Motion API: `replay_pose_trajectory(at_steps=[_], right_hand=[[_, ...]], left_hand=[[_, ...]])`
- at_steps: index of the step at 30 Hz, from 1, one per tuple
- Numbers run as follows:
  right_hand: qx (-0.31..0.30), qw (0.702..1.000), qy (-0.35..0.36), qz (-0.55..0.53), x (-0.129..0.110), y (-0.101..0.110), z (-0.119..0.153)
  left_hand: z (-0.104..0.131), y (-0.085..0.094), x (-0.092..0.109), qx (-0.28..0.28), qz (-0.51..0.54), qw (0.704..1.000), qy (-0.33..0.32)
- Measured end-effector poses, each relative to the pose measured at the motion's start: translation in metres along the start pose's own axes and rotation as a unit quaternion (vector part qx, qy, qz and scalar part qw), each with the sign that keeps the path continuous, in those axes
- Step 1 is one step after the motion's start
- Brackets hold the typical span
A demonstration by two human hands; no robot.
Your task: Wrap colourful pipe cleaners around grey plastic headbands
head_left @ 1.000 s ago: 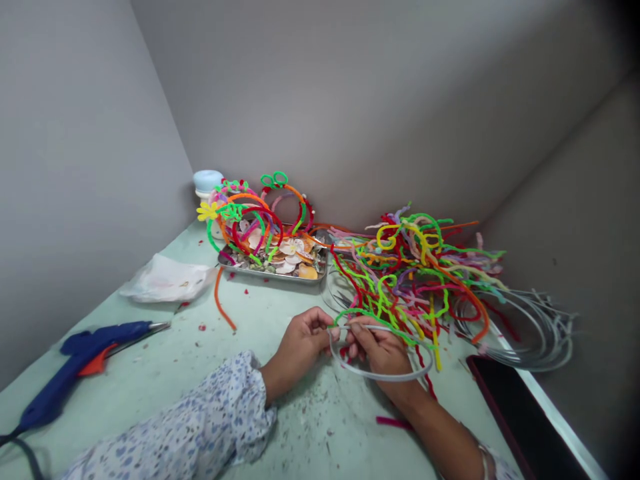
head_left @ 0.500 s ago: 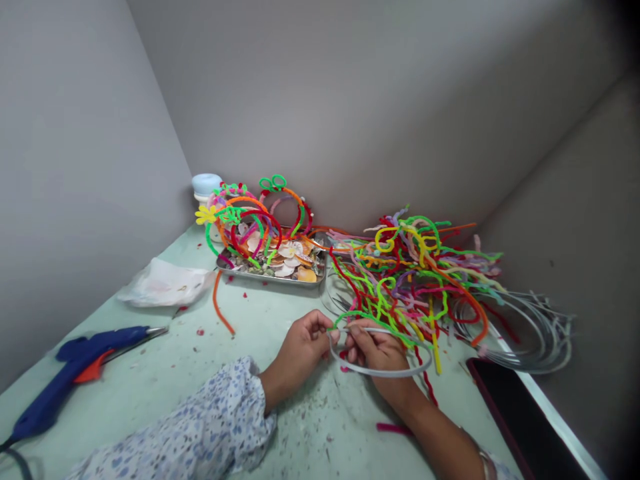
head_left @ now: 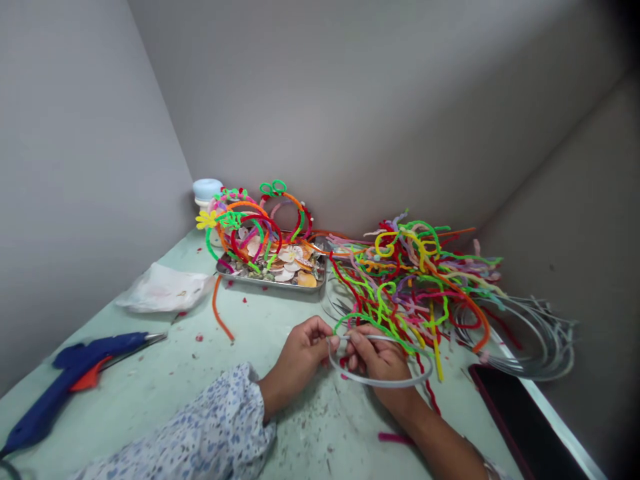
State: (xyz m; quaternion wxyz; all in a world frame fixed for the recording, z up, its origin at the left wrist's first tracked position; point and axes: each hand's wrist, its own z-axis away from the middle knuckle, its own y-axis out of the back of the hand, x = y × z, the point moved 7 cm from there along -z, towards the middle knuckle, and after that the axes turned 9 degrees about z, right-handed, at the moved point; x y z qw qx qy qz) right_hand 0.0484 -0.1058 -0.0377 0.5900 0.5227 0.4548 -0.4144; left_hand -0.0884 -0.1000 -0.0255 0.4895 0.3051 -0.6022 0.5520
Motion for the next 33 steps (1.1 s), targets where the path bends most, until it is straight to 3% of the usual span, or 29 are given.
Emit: replay_pose_trajectory(at_steps=[17,22,33], right_hand=[[-0.004,0.992,0.071,0.101,-0.012,0.0,0.004],[-0.011,0.993,0.069,0.097,-0.008,-0.001,0.004],[0.02,0.998,0.029,0.057,-0.006,0.001,0.001]], left_hand=[[-0.003,0.004,-0.006,0.017,0.024,0.999,0.032],[-0.002,0.002,-0.003,0.021,0.022,0.999,0.04],[-0.001,0.001,-0.005,-0.005,-0.029,1.0,-0.01]])
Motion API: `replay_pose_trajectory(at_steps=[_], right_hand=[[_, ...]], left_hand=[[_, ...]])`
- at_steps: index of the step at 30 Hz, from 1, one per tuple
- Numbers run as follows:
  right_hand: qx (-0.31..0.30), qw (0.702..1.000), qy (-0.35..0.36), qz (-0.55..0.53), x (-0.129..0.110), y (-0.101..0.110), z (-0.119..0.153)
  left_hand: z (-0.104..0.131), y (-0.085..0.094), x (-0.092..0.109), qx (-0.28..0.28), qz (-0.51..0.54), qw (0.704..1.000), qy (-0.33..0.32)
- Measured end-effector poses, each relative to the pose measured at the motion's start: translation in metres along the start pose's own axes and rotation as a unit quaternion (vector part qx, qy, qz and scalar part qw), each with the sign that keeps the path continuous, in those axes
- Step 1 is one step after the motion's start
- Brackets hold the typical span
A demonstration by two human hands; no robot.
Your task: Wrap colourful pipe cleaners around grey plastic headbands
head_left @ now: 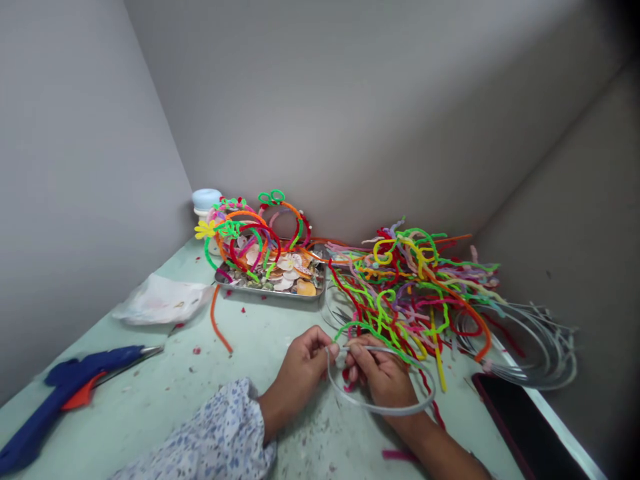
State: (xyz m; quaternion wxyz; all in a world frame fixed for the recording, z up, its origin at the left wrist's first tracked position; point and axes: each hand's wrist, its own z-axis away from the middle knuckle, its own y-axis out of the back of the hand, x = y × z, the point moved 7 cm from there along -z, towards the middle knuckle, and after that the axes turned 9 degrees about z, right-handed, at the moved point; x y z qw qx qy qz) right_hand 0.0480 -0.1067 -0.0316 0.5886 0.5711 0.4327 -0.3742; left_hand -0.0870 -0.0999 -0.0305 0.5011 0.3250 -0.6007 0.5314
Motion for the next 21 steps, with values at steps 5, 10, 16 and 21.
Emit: replay_pose_trajectory(at_steps=[5,10,16,21], right_hand=[[-0.01,0.999,0.019,0.031,-0.0016,-0.0001,0.0012],[-0.024,0.997,0.041,0.054,-0.0039,-0.0017,0.0034],[-0.027,0.996,0.047,0.067,-0.0069,-0.0011,0.0052],[-0.012,1.0,0.013,0.017,0.0011,-0.0004,0.0006]], left_hand=[[-0.0005,0.0002,0.0018,0.009,0.013,1.0,0.012],[-0.0013,0.0023,0.0022,0.026,0.029,0.999,0.029],[-0.0013,0.0007,0.0029,0.03,0.05,0.998,0.039],[-0.0018,-0.0001,0.0025,0.018,0.022,1.0,0.007]])
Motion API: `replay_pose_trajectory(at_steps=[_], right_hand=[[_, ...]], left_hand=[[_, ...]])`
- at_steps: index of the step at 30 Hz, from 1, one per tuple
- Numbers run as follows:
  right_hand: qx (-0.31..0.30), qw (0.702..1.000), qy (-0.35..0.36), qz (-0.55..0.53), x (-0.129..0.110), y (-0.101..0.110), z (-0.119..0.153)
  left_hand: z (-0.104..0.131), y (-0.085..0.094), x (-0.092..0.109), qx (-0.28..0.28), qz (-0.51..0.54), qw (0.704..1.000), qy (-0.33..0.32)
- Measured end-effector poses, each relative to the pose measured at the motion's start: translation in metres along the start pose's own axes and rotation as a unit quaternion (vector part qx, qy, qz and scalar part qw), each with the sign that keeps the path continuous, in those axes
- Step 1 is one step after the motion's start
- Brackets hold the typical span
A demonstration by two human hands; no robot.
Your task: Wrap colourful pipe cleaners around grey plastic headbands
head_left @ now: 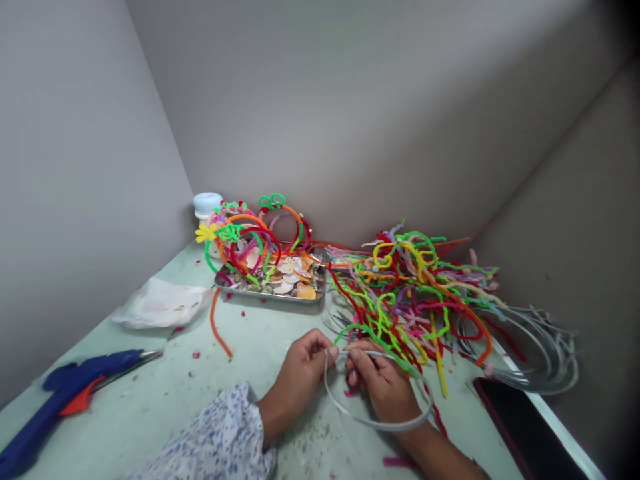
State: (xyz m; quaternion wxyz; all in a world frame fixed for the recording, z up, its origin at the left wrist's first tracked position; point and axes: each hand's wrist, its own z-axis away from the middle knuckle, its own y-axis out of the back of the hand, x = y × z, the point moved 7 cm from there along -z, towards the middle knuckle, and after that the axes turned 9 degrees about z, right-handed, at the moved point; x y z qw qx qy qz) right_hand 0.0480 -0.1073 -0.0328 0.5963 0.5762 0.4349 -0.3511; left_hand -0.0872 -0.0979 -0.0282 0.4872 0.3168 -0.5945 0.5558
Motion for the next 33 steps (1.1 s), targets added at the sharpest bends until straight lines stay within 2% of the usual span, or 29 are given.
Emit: replay_pose_trajectory(at_steps=[9,16,21,33], right_hand=[[0.001,0.99,-0.052,-0.132,0.002,-0.003,-0.003],[-0.009,0.987,-0.066,-0.143,0.001,-0.002,-0.003],[-0.008,0.985,-0.069,-0.156,0.002,-0.003,-0.004],[0.004,0.986,-0.062,-0.153,0.0,-0.001,-0.004]], left_hand=[[0.001,0.003,0.003,0.016,-0.047,0.996,-0.074],[0.007,0.002,0.02,0.036,-0.157,0.977,-0.138],[0.007,0.004,0.023,0.048,-0.189,0.971,-0.139],[0.006,0.008,0.018,0.067,-0.191,0.972,-0.122]])
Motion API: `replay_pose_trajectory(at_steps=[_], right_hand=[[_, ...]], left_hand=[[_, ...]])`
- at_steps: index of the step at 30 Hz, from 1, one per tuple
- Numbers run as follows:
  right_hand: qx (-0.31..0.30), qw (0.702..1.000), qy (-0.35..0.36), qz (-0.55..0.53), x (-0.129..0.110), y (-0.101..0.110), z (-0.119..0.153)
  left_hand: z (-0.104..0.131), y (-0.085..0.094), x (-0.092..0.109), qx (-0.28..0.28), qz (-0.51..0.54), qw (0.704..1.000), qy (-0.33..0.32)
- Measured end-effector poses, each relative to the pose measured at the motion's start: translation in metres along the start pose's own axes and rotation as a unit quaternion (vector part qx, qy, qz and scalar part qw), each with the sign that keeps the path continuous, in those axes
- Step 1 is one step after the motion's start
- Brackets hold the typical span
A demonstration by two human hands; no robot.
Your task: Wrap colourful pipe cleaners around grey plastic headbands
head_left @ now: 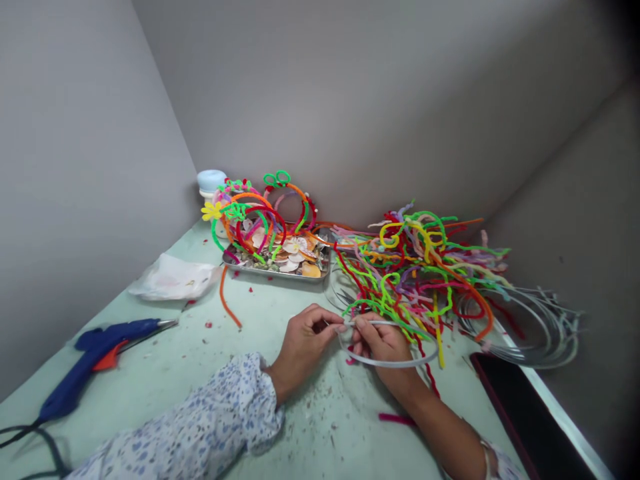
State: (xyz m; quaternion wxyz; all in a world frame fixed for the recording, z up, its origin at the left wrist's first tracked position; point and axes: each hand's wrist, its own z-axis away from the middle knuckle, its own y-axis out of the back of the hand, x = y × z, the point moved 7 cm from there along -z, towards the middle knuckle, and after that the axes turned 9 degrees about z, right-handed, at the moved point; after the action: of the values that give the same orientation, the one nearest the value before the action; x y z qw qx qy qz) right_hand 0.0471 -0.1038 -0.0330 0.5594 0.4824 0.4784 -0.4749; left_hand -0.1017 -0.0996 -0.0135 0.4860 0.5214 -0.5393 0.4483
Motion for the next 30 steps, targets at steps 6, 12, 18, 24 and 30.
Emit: replay_pose_trajectory(at_steps=[6,12,18,24,30], right_hand=[[0.0,1.0,-0.004,0.005,0.003,0.0001,0.0005],[0.016,1.0,0.0,0.021,0.005,0.0031,-0.0012],[0.012,1.0,-0.001,0.025,0.006,0.0018,-0.0008],[0.016,0.999,0.023,0.038,0.0029,0.0015,-0.0011],[0.022,0.998,0.028,0.048,0.0018,0.0027,-0.0005]], left_hand=[[-0.0002,-0.0006,-0.0005,-0.012,-0.013,1.0,-0.01],[0.0006,-0.0016,0.0036,-0.026,-0.034,0.998,-0.047],[0.0001,-0.0014,0.0003,-0.023,-0.027,0.999,-0.03],[0.0003,-0.0017,0.0009,-0.02,-0.024,0.999,-0.018],[0.0,-0.0027,-0.0009,-0.029,-0.02,0.999,-0.016]])
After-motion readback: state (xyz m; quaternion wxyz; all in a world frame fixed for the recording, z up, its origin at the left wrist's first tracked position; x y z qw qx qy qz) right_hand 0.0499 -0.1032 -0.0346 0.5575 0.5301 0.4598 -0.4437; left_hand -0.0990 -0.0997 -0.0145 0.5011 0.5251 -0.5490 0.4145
